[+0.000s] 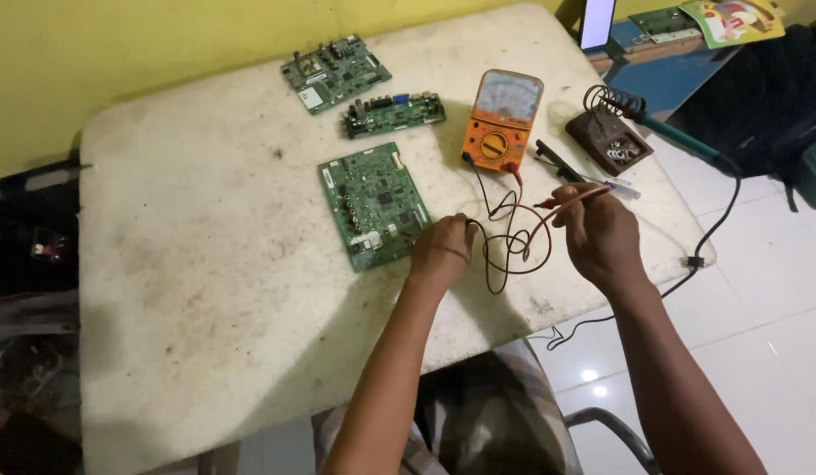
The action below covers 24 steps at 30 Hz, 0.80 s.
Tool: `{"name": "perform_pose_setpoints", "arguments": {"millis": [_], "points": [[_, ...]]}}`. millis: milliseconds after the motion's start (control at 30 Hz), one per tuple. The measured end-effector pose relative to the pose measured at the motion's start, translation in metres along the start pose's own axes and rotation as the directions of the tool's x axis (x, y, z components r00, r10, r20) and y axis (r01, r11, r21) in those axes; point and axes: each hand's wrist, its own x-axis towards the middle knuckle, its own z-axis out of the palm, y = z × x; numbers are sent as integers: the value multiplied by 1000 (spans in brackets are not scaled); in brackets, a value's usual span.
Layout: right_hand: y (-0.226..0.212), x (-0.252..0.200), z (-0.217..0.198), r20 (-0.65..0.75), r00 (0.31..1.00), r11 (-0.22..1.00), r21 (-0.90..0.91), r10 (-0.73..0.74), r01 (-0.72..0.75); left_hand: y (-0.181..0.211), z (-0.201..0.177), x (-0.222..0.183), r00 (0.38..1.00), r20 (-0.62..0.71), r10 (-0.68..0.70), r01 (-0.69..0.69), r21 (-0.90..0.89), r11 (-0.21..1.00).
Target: Testing electronic components on a circuit board using a multimeter and inspecting the board.
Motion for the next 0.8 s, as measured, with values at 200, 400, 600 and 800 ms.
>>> {"name": "perform_pose_setpoints", "arguments": {"millis": [200,400,600,800], "points": [[31,9,31,4,989,986,-82,145,-145,1,6,-5,998,-44,51,-51,-9,999],[61,15,68,44,988,988,39,148,-150,3,-1,-29,985,-167,53,-63,-53,997],[44,-56,57,-243,970,967,249,3,60,-22,-37,-118,755,-639,144,-106,98,990],[54,-154,101,-348,937,982,168,-19,83,-46,-23,-188,907,-388,163,-83,215,973]]}}
